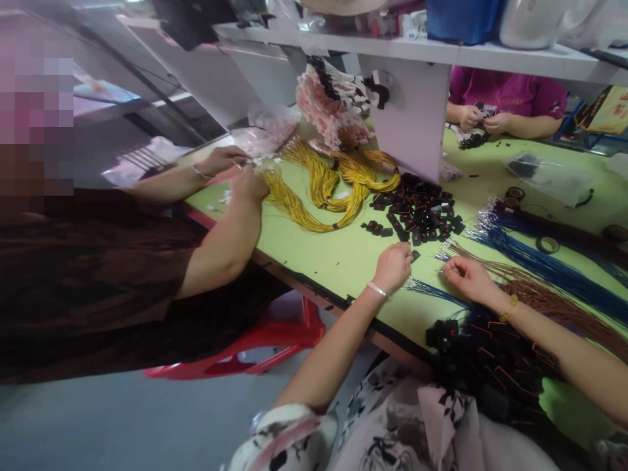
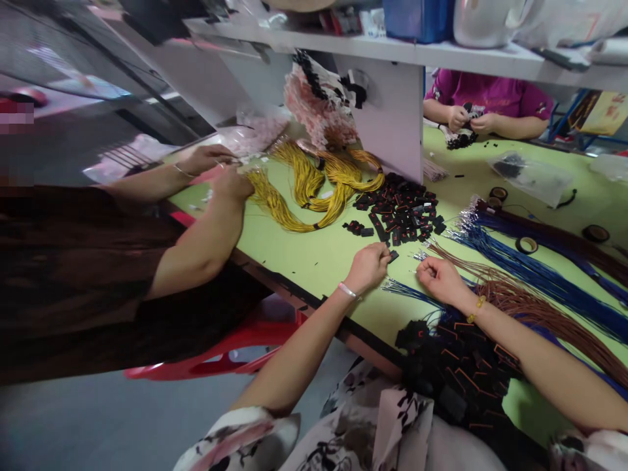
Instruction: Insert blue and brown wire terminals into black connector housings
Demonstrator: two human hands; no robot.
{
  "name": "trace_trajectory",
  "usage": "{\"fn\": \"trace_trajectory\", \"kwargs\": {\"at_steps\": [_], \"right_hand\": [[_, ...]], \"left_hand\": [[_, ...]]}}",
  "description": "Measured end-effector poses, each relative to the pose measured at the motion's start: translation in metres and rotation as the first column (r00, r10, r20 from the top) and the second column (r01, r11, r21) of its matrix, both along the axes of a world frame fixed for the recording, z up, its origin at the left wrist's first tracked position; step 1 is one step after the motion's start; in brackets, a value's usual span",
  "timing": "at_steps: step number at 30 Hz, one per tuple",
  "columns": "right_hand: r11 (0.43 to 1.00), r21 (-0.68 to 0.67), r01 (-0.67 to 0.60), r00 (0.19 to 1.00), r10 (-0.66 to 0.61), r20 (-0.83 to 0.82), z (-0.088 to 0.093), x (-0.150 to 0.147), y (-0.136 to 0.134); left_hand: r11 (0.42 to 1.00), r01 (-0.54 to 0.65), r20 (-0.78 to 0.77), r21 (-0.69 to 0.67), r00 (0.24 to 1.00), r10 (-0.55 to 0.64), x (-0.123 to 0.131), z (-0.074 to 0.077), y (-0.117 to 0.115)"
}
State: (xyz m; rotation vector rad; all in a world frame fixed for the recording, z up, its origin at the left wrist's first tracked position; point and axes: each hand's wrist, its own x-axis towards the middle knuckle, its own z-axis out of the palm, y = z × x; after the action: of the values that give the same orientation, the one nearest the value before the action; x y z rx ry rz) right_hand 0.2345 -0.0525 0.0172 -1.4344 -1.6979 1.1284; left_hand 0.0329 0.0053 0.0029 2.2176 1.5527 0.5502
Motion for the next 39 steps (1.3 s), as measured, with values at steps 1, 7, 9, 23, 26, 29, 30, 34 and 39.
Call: {"fn": "trace_trajectory", "kwargs": {"at_steps": [1,7,9,23,26,29,30,34,39], "right_hand": [[1.000,0.006,0.006,1.000,-0.006,0.016,0.001,0.000,0.000],[0.998,0.065,-0.004,0.994,-0.003,0.108,0.003,0.000,-0.001],[0.996,0.091,-0.021,0.992,0.010,0.126,0.003,0.001,-0.001],[0.962,0.271,-0.042,0.954,-0.041,0.296,0.020,-0.002,-0.009],[0.956,0.293,-0.028,0.951,-0.064,0.302,0.019,-0.002,-0.010],[0.945,0.326,-0.024,0.947,-0.083,0.311,0.018,-0.002,-0.010],[0.942,0.335,-0.024,0.946,-0.088,0.313,0.017,-0.002,-0.010],[0.939,0.344,-0.027,0.942,-0.091,0.322,0.017,-0.003,-0.010],[0.933,0.356,-0.052,0.929,-0.086,0.360,0.019,-0.003,-0.010]], "left_hand": [[1.000,0.008,0.015,-0.017,1.000,-0.007,0.000,0.001,-0.001],[0.999,0.018,0.125,-0.029,0.992,-0.014,0.005,0.001,-0.009],[0.998,0.023,0.117,-0.053,0.993,-0.016,0.006,0.000,-0.009],[0.641,0.448,0.779,-0.623,0.286,0.557,0.024,0.010,-0.035],[0.609,0.512,0.779,-0.606,0.224,0.586,0.026,0.009,-0.037],[0.596,0.549,0.785,-0.585,0.198,0.588,0.026,0.007,-0.037],[0.594,0.553,0.785,-0.584,0.195,0.589,0.026,0.007,-0.037],[0.590,0.544,0.776,-0.596,0.202,0.597,0.025,0.004,-0.038],[0.592,0.530,0.767,-0.607,0.199,0.610,0.025,0.005,-0.038]]}}
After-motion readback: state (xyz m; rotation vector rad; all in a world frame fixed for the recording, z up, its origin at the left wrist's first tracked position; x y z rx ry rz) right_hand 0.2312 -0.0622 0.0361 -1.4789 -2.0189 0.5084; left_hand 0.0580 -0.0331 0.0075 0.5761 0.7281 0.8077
